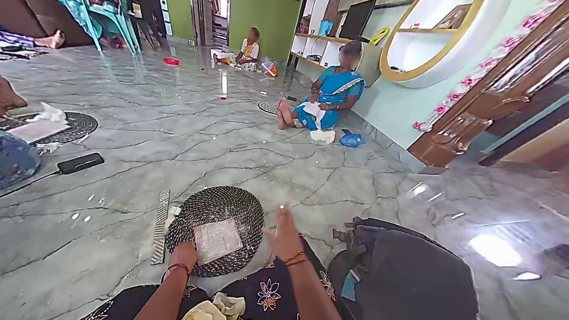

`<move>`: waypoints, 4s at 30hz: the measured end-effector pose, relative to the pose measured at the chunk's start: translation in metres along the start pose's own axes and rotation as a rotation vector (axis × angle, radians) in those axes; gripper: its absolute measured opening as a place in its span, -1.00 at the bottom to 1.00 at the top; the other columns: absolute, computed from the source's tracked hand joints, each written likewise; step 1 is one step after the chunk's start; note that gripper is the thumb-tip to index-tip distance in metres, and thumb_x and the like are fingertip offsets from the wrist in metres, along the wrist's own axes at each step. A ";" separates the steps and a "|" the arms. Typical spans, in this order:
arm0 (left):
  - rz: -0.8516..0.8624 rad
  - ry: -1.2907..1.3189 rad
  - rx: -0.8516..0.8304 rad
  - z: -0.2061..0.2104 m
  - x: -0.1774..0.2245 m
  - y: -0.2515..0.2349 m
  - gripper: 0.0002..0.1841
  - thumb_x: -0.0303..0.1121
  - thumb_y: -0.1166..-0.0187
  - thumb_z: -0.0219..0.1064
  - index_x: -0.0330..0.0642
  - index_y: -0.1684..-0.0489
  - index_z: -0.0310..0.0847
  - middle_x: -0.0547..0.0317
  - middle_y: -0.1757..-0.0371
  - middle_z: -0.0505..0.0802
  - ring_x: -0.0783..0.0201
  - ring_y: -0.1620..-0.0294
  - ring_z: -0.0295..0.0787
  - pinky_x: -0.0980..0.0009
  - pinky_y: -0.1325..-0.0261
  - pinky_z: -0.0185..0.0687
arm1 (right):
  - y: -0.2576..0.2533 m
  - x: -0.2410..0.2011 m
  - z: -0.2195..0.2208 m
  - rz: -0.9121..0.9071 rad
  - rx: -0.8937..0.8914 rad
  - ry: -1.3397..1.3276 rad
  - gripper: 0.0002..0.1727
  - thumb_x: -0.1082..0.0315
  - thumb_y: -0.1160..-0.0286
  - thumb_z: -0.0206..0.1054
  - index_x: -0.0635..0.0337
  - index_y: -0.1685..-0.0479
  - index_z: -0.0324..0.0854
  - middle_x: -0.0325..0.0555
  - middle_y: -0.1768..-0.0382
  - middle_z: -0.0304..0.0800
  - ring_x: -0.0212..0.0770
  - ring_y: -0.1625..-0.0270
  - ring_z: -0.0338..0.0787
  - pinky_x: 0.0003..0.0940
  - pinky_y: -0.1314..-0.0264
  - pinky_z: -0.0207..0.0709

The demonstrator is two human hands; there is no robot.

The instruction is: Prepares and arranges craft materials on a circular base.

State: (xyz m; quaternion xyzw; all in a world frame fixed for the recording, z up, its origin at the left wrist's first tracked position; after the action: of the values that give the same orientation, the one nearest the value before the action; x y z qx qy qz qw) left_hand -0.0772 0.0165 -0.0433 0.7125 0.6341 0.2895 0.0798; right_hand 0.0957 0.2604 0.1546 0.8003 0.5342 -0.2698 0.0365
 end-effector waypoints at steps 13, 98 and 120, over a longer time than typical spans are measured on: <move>0.029 0.028 -0.002 0.000 0.002 -0.004 -0.63 -0.37 -0.77 0.17 -0.39 -0.40 0.64 -0.38 -0.49 0.70 -0.27 -0.61 0.57 -0.24 -0.61 0.44 | 0.003 0.061 -0.004 0.387 0.180 -0.711 -0.37 0.37 -0.77 0.17 0.49 -0.75 0.16 0.43 -0.70 0.32 0.13 -0.65 0.52 -0.11 -0.68 0.39; 0.107 0.057 0.000 -0.012 0.001 0.027 -0.65 -0.34 -0.83 0.11 -0.42 -0.28 0.69 -0.42 -0.36 0.77 -0.33 -0.53 0.63 -0.28 -0.60 0.39 | 0.014 0.007 0.128 0.021 -0.975 0.201 -0.33 0.14 -0.81 0.19 0.33 -0.78 0.23 0.36 -0.63 0.46 0.26 -0.72 0.43 0.24 -0.76 0.20; 0.103 0.062 -0.001 -0.008 -0.001 0.028 -0.65 -0.37 -0.82 0.13 -0.43 -0.33 0.67 -0.44 -0.39 0.75 -0.33 -0.55 0.61 -0.28 -0.63 0.37 | 0.016 0.008 0.122 0.005 -0.956 0.197 -0.35 0.14 -0.81 0.18 0.32 -0.76 0.27 0.34 -0.65 0.45 0.25 -0.73 0.41 0.23 -0.77 0.19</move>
State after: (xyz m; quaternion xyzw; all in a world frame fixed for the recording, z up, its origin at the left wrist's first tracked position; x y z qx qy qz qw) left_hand -0.0575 0.0085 -0.0240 0.7350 0.5986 0.3152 0.0453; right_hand 0.0636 0.2177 0.0432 0.7170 0.5972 0.0828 0.3498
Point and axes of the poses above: each hand's wrist, its own y-axis away from the middle knuckle, its own z-axis out of the palm, x = y × z, the point moved 9 cm from there along -y, towards the middle knuckle
